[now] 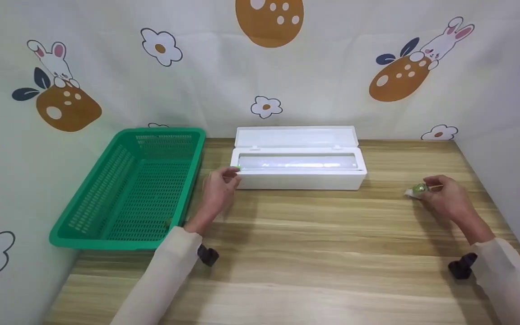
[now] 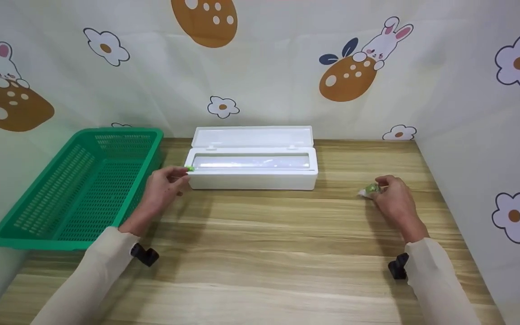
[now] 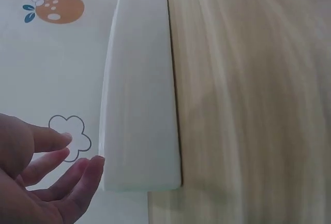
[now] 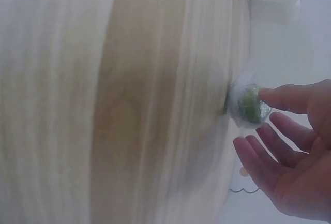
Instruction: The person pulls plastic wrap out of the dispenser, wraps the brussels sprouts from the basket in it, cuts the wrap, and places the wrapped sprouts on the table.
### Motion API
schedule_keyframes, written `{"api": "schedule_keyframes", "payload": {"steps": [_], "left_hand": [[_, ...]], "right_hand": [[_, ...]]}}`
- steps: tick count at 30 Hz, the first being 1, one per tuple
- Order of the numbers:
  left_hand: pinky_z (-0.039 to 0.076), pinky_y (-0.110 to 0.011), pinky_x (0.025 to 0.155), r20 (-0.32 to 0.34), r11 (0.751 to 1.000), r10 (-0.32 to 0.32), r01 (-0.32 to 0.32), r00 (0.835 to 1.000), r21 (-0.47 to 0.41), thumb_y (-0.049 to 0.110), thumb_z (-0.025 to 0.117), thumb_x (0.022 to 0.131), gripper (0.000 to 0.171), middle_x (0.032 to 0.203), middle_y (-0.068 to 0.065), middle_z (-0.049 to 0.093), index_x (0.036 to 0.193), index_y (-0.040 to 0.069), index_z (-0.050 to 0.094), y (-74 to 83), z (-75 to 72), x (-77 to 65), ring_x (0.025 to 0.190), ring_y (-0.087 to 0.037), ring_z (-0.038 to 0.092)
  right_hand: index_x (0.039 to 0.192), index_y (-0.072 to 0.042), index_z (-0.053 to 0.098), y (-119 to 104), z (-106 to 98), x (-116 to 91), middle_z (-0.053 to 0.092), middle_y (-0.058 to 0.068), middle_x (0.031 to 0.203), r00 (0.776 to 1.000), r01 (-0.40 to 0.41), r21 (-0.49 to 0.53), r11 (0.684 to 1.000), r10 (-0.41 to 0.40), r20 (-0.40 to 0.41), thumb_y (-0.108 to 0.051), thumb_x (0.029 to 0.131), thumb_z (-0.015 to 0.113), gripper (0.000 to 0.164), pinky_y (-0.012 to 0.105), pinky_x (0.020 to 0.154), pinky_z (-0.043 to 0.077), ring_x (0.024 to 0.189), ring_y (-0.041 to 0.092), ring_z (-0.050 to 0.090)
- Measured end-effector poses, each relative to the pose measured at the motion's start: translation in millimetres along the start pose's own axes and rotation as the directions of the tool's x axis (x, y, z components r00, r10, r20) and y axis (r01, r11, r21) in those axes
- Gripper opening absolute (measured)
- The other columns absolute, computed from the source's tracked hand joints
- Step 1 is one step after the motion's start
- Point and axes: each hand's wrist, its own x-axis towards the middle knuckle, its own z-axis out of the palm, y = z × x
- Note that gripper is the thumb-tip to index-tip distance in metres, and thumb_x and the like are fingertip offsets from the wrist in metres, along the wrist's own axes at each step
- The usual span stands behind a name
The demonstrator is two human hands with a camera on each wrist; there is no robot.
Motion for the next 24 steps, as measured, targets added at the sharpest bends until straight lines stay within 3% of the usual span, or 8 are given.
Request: {"api": "schedule_keyframes", "payload": {"steps": [2, 4, 8, 12, 24], "left_hand": [[0.059, -0.036, 0.086, 0.013, 1.0, -0.003, 0.003, 1.0, 0.019, 0.01, 0.066, 0.096, 0.025, 0.114, -0.017, 0.072, 0.119, 0.002, 0.07, 2.8, -1.5, 6.1, 0.102, -0.026, 0.068], [0.059, -0.036, 0.088, 0.039, 0.999, -0.011, 0.009, 0.999, 0.041, 0.011, 0.066, 0.096, 0.027, 0.116, -0.017, 0.07, 0.121, 0.002, 0.068, 6.2, -3.4, 12.2, 0.104, -0.026, 0.067], [0.057, -0.038, 0.091, 0.085, 0.994, -0.004, -0.005, 0.996, 0.112, 0.014, 0.066, 0.097, 0.028, 0.119, -0.015, 0.069, 0.123, 0.003, 0.068, 10.6, -7.3, 25.0, 0.107, -0.026, 0.064], [0.057, -0.039, 0.092, 0.125, 0.982, 0.015, -0.038, 0.992, 0.184, 0.014, 0.066, 0.097, 0.028, 0.122, -0.017, 0.069, 0.122, 0.003, 0.069, 13.1, -11.0, 36.8, 0.108, -0.026, 0.066], [0.056, -0.038, 0.091, 0.235, 0.95, 0.034, -0.105, 0.971, 0.294, 0.018, 0.065, 0.098, 0.026, 0.129, -0.012, 0.068, 0.121, 0.008, 0.071, 15.3, -12.3, 56.9, 0.102, -0.023, 0.061]], "right_hand": [[0.133, 0.014, 0.051, -4.6, -2.4, 2.2, 0.054, 0.039, 0.132, 1.0, -0.013, 0.004, 1.0, 0.013, 0.02, -0.013, 0.094, 0.066, 0.05, 0.05, 0.094, 0.051, 0.122, 0.054, 0.052], [0.135, 0.014, 0.049, -10.6, -4.9, 4.0, 0.051, 0.039, 0.134, 0.999, -0.028, 0.005, 1.0, 0.028, 0.044, -0.012, 0.094, 0.063, 0.051, 0.066, 0.102, 0.04, 0.125, 0.055, 0.048], [0.136, 0.012, 0.049, -25.4, -8.4, 8.0, 0.049, 0.039, 0.135, 0.999, -0.008, -0.002, 1.0, 0.009, 0.051, -0.013, 0.096, 0.061, 0.048, 0.067, 0.103, 0.038, 0.128, 0.054, 0.044], [0.131, 0.01, 0.055, -46.0, -5.5, 9.1, 0.053, 0.036, 0.133, 0.997, 0.08, 0.025, 0.997, -0.08, 0.006, -0.014, 0.097, 0.062, 0.042, 0.064, 0.1, 0.042, 0.125, 0.051, 0.048], [0.119, 0.005, 0.067, -111.1, 18.6, 20.4, 0.061, 0.029, 0.127, 0.963, 0.27, 0.001, 0.963, -0.269, 0.01, -0.011, 0.098, 0.063, 0.027, 0.064, 0.101, 0.045, 0.122, 0.047, 0.053]]}}
